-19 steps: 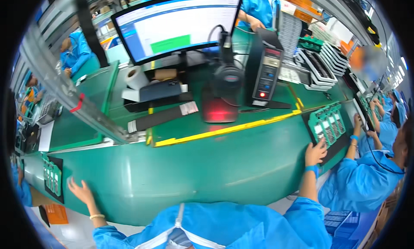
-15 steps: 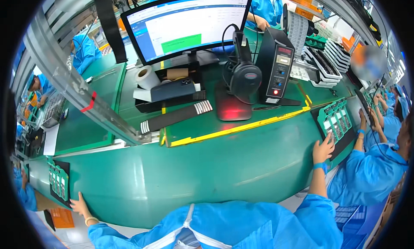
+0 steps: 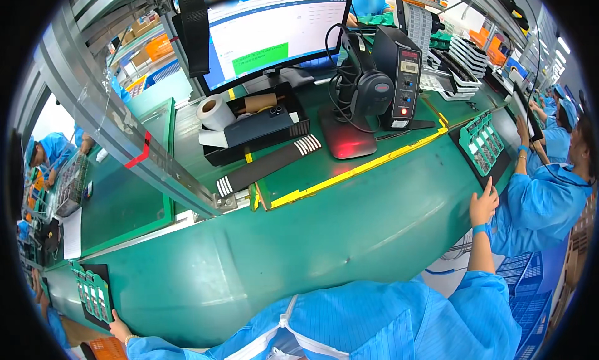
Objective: Assembling and scanning electronic handheld devices on a production line.
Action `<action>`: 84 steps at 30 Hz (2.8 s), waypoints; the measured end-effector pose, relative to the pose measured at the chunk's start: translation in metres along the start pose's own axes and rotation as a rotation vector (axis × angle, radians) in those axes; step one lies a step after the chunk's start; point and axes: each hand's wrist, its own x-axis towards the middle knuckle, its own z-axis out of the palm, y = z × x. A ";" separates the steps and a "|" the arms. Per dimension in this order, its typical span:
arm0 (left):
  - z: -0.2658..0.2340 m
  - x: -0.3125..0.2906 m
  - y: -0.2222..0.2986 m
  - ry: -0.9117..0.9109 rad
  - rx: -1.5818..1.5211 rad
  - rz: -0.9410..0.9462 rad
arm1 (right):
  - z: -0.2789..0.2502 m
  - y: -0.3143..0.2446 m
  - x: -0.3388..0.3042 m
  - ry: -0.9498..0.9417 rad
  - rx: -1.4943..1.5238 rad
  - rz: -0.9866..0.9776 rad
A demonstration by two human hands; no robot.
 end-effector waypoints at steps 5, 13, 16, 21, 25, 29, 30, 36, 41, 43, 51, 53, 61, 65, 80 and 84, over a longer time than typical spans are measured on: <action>0.022 0.019 -0.033 0.109 0.098 0.405 | -0.009 -0.018 -0.003 -0.035 0.120 0.023; -0.008 -0.086 -0.008 0.219 0.191 0.699 | -0.061 -0.139 -0.053 0.043 0.818 -0.569; -0.034 -0.184 0.010 0.251 0.188 0.760 | -0.098 -0.215 -0.138 -0.299 1.206 -0.842; -0.081 -0.363 0.070 0.179 0.114 1.002 | -0.136 -0.258 -0.246 -1.850 1.563 -0.741; -0.088 -0.474 0.094 0.215 0.012 1.350 | -0.151 -0.266 -0.258 -2.321 1.277 -0.287; -0.093 -0.536 0.103 0.394 -0.136 1.414 | -0.131 -0.240 -0.249 -1.886 1.417 -0.330; -0.095 -0.545 0.108 0.413 -0.241 1.471 | -0.123 -0.231 -0.236 -1.814 1.436 -0.374; -0.116 -0.559 0.126 -0.228 -1.031 1.814 | -0.069 -0.168 -0.143 -1.401 1.563 -0.201; -0.125 -0.530 0.153 -0.256 -0.804 1.536 | -0.042 -0.109 -0.062 -1.112 1.449 -0.076; -0.131 -0.526 0.166 -0.306 -0.688 1.605 | -0.038 -0.097 -0.051 -1.072 1.408 -0.066; -0.100 -0.542 0.171 -0.241 -0.757 1.684 | -0.047 -0.097 -0.049 -1.212 1.337 -0.351; -0.099 -0.545 0.170 -0.191 -0.773 1.674 | -0.038 -0.092 -0.048 -1.169 1.280 -0.418; -0.099 -0.551 0.163 0.040 -0.836 1.629 | -0.044 -0.093 -0.052 -0.802 0.861 -0.799; -0.094 -0.550 0.158 0.070 -0.867 1.620 | -0.069 -0.093 -0.058 -0.766 0.798 -1.037; -0.121 -0.523 0.161 -0.235 -0.972 1.543 | -0.075 -0.100 -0.048 -0.718 0.858 -1.331; -0.105 -0.517 0.175 -0.451 -1.202 1.018 | -0.057 -0.099 -0.040 -0.864 1.181 -0.615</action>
